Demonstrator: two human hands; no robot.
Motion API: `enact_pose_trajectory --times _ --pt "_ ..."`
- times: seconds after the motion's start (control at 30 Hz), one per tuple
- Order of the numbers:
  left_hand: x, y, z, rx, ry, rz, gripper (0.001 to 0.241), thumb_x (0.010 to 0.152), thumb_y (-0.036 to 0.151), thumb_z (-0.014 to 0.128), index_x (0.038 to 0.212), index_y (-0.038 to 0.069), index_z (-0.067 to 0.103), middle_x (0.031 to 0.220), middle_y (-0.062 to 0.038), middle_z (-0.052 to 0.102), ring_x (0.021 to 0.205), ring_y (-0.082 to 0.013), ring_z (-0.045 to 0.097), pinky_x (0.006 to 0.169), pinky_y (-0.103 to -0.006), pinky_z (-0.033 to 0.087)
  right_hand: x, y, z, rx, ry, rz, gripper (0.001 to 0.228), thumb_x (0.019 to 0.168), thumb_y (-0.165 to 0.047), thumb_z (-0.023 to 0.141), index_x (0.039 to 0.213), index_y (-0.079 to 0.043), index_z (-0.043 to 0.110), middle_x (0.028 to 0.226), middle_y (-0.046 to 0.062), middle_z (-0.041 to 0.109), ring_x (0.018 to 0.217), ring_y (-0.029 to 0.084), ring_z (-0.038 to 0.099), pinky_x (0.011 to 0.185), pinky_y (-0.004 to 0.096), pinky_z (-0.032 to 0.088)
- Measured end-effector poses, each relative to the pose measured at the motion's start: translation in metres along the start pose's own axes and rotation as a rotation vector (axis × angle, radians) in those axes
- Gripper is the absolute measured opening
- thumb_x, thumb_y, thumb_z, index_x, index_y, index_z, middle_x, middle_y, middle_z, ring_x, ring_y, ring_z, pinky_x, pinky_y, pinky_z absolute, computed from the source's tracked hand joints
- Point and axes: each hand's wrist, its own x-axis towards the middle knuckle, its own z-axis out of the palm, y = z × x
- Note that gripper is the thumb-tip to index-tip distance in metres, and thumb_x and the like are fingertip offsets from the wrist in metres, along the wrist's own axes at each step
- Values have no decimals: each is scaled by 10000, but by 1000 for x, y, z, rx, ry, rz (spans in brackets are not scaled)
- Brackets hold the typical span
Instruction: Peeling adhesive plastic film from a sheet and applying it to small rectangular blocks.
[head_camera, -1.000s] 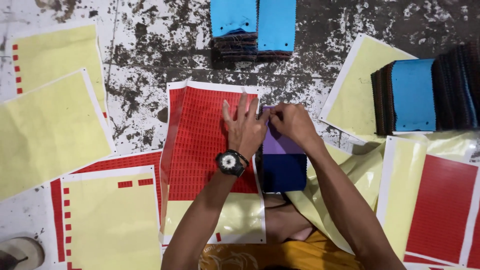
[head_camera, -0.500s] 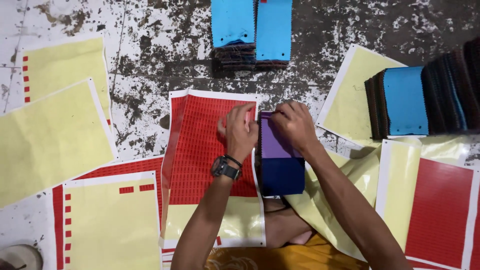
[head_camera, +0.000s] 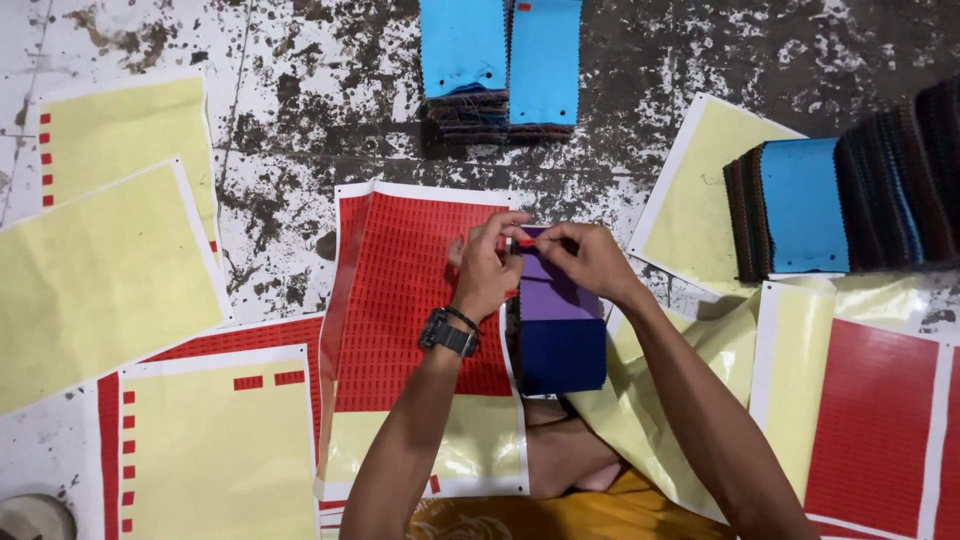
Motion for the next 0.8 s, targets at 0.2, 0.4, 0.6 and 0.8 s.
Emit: enact_pose_trajectory --times 0.2,0.4,0.6,0.8 --pt "-12 37 -17 173 75 85 635 782 99 570 1397 256 566 1427 -67 571 1341 -325 437 1057 -727 122 19 27 6 -85 18 11 125 915 -152 703 998 -104 784 772 145 750 673 258 695 605 384 523" --pt "-11 -15 -4 483 203 250 350 794 41 627 1065 252 696 1251 13 555 1325 -270 422 1035 -700 168 24 38 6 -166 -18 45 132 896 -152 681 968 -121 787 772 121 756 687 269 710 596 389 539" --pt "0 -27 14 683 222 440 319 905 98 563 1089 335 674 1170 36 540 1292 -225 443 1044 -650 166 25 28 14 -317 -57 143 206 932 -236 658 1049 -125 787 901 159 776 844 406 736 666 501 571" --pt "-5 -11 9 791 212 400 246 921 162 588 1039 330 724 1147 31 537 1253 -244 487 1034 -624 258 19 6 6 -586 -87 227 342 865 -282 741 1190 -177 751 1123 153 736 1044 409 714 827 530 608"
